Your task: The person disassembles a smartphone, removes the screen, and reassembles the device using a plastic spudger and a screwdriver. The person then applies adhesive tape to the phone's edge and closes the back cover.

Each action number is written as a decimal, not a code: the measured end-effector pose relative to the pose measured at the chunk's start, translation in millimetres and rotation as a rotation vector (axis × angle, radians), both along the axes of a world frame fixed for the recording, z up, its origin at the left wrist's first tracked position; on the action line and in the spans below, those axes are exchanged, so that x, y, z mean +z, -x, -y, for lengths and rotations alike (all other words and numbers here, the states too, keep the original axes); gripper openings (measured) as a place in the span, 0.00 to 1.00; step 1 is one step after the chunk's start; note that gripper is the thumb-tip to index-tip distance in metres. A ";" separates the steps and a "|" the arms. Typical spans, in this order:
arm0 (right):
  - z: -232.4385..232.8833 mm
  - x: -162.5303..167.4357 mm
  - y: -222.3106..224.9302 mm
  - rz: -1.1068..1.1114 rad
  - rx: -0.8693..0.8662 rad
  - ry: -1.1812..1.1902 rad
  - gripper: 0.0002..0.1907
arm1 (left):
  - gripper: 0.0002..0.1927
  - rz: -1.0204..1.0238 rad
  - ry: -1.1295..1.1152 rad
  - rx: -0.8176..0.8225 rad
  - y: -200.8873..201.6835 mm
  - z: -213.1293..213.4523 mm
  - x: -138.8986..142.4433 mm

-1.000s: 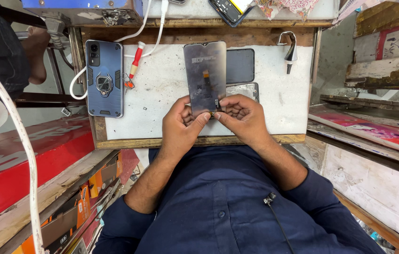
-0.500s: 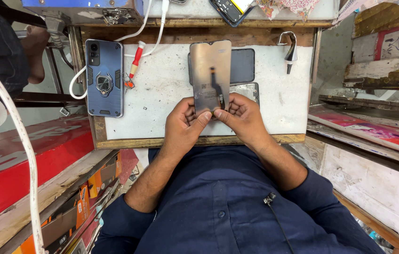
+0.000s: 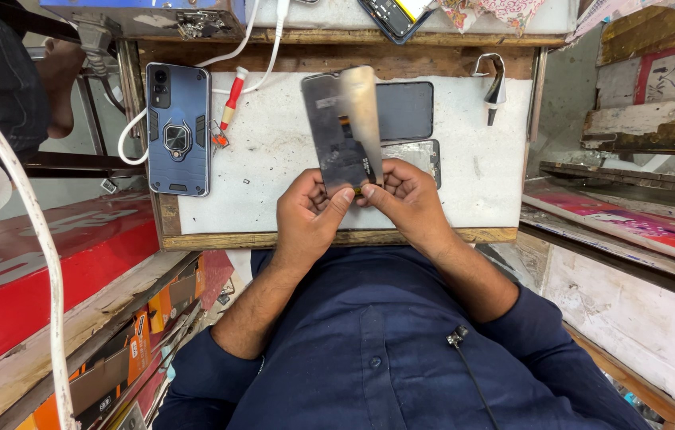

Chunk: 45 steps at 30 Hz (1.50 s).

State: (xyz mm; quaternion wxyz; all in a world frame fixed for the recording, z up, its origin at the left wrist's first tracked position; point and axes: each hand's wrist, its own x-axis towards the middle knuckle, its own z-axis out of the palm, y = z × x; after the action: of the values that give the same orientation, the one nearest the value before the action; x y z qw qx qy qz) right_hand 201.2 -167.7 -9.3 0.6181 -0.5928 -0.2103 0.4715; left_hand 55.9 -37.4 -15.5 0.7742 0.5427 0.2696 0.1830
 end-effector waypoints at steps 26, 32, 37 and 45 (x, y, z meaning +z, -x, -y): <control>6.8 -5.4 0.1 -0.090 0.228 0.019 0.16 | 0.42 0.341 0.132 -0.215 31.7 -42.1 20.2; 37.1 29.8 -47.0 0.748 -0.086 0.166 0.18 | 0.34 0.027 -0.483 -0.053 43.0 -64.2 29.0; 55.2 49.8 -62.3 1.037 -0.048 0.301 0.24 | 0.36 -0.162 -0.818 -0.102 48.3 -75.4 40.6; 49.4 50.4 -58.3 1.112 0.180 0.288 0.31 | 0.37 -0.116 -0.813 -0.118 47.1 -77.5 39.3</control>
State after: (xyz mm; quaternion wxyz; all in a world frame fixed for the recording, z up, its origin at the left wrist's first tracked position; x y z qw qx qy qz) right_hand 259.5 -217.1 41.1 0.2854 -0.8093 -0.4865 0.1640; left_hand 8.8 40.1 23.8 0.4893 0.8282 0.1871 0.1991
